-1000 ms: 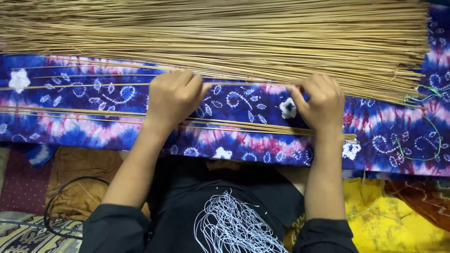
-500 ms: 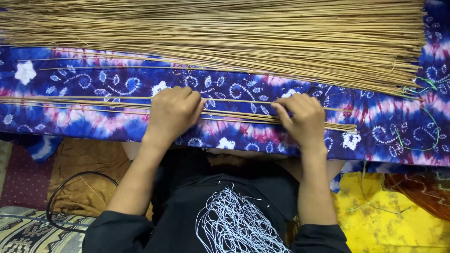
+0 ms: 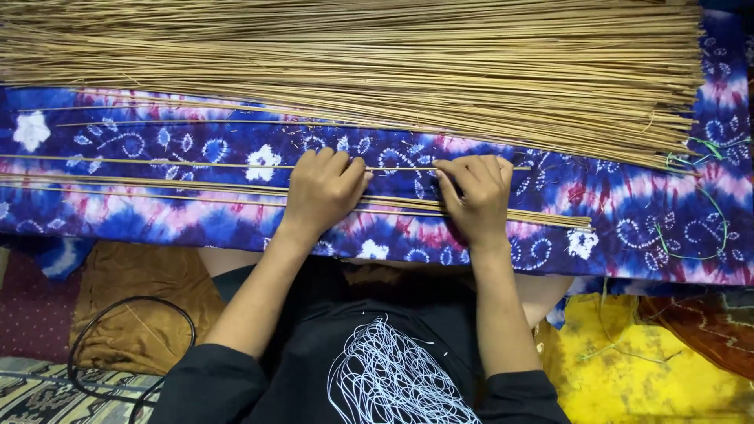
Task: Grouping and aligning thin wooden sticks into bundles on a patterned cloth
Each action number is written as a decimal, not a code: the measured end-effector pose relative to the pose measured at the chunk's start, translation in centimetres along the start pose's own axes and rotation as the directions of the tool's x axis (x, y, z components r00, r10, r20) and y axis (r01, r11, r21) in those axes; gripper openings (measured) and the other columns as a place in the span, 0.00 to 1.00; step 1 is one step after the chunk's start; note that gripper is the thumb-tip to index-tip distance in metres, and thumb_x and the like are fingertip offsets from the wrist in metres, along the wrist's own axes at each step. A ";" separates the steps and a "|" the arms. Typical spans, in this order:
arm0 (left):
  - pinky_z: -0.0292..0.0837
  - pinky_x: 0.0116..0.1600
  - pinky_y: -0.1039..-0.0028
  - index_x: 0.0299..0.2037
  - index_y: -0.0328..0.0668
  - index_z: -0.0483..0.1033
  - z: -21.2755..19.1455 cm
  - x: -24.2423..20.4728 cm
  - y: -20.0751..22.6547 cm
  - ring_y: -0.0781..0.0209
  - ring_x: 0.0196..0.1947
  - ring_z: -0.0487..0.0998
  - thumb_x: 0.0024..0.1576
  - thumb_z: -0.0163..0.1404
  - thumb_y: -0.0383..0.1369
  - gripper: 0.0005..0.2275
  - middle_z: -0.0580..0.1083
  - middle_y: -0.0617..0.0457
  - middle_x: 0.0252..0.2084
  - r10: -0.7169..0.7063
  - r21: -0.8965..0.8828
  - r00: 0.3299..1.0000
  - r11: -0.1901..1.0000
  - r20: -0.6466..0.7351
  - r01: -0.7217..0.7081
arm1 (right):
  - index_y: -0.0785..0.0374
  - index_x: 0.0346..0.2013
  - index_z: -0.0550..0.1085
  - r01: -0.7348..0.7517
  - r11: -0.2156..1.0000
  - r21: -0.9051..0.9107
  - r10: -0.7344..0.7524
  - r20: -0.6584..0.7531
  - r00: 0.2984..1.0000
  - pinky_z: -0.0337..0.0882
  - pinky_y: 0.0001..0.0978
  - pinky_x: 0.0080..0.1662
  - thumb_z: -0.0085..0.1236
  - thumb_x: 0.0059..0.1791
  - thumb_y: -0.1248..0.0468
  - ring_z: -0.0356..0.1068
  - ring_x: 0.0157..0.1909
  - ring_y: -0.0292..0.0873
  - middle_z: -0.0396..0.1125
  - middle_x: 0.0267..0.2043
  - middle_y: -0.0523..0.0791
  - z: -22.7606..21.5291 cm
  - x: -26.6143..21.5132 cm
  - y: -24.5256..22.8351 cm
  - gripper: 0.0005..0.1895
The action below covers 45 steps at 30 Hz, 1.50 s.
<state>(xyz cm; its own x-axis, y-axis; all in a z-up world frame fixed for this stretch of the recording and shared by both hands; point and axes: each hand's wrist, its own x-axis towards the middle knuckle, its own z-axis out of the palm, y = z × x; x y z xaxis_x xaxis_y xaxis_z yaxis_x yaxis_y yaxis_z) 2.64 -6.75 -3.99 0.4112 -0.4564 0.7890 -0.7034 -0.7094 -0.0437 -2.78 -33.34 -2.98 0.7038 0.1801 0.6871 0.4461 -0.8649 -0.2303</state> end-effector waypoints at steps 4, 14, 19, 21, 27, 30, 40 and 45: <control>0.63 0.32 0.68 0.33 0.48 0.76 -0.6 0.3 -0.1 0.57 0.24 0.66 0.60 0.53 0.35 0.05 0.63 0.57 0.24 -0.001 0.057 0.999 0.998 -0.036 0.003 | 0.48 0.42 0.82 -0.036 0.999 -0.008 0.036 -0.005 0.999 0.60 0.41 0.56 0.69 0.50 0.62 0.68 0.40 0.43 0.70 0.34 0.37 -0.1 -0.3 0.2 0.07; 0.63 0.32 0.67 0.34 0.45 0.78 0.1 -0.5 -0.6 0.55 0.26 0.68 0.60 0.53 0.33 0.05 0.64 0.55 0.25 -0.012 0.005 0.993 1.000 -0.117 0.012 | 0.55 0.49 0.81 -0.099 0.987 0.125 0.113 -0.112 0.987 0.57 0.45 0.61 0.68 0.52 0.66 0.70 0.44 0.47 0.73 0.39 0.41 -0.4 -0.7 0.5 0.10; 0.64 0.44 0.65 0.36 0.44 0.78 -0.2 -0.7 -1.1 0.55 0.31 0.71 0.63 0.53 0.35 0.06 0.68 0.55 0.28 -0.080 -0.050 0.987 0.996 -0.142 0.074 | 0.61 0.49 0.79 -0.152 0.957 0.247 0.195 -0.163 0.967 0.59 0.48 0.61 0.66 0.55 0.65 0.71 0.46 0.51 0.74 0.39 0.45 -0.8 -0.3 0.2 0.09; 0.63 0.46 0.63 0.37 0.44 0.79 -0.1 -0.9 -1.1 0.56 0.32 0.71 0.63 0.54 0.36 0.06 0.69 0.56 0.29 -0.089 -0.098 0.984 0.992 -0.153 0.075 | 0.62 0.46 0.79 -0.130 0.946 0.296 0.188 -0.177 0.966 0.63 0.46 0.57 0.69 0.53 0.66 0.72 0.42 0.52 0.76 0.37 0.44 -0.4 -0.8 0.7 0.09; 0.61 0.48 0.63 0.36 0.45 0.79 -0.1 -1.0 -0.9 0.58 0.32 0.70 0.63 0.55 0.35 0.06 0.70 0.57 0.28 -0.097 -0.083 0.982 0.993 -0.161 0.085 | 0.62 0.46 0.79 -0.095 0.949 0.300 0.164 -0.215 0.963 0.63 0.43 0.56 0.74 0.50 0.64 0.73 0.40 0.50 0.78 0.36 0.42 -0.2 -0.9 0.7 0.14; 0.62 0.46 0.65 0.35 0.45 0.78 0.2 -1.1 -1.0 0.58 0.32 0.70 0.63 0.55 0.35 0.06 0.70 0.57 0.29 -0.077 -0.079 0.984 0.995 -0.163 0.064 | 0.59 0.47 0.80 -0.088 0.969 0.230 0.136 -0.199 0.971 0.56 0.43 0.62 0.75 0.50 0.65 0.73 0.43 0.47 0.78 0.36 0.40 -0.5 -0.7 0.4 0.13; 0.65 0.33 0.67 0.34 0.43 0.78 0.3 -0.8 -0.3 0.54 0.26 0.70 0.62 0.53 0.32 0.05 0.68 0.54 0.26 -0.042 -0.128 0.991 0.991 -0.123 0.026 | 0.49 0.36 0.82 -0.012 0.995 -0.103 -0.004 -0.152 0.988 0.61 0.40 0.56 0.65 0.56 0.57 0.69 0.33 0.42 0.71 0.30 0.34 1.1 -2.3 1.7 0.05; 0.63 0.28 0.66 0.29 0.40 0.77 0.5 -1.7 0.8 0.53 0.20 0.68 0.60 0.53 0.30 0.07 0.67 0.52 0.21 0.032 -0.119 0.994 0.992 -0.107 -0.045 | 0.51 0.37 0.80 0.063 0.997 -0.034 -0.067 -0.125 0.990 0.56 0.46 0.55 0.69 0.53 0.57 0.66 0.36 0.43 0.70 0.31 0.38 1.5 -2.4 0.4 0.05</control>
<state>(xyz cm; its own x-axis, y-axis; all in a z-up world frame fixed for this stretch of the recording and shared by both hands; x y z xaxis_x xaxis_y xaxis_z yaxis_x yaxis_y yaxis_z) 1.70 -6.84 -5.69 0.3241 -0.4190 0.8482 -0.7851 -0.6194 -0.0060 -3.42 -33.42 -5.76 0.5980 0.1777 0.7816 0.4705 -0.8672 -0.1629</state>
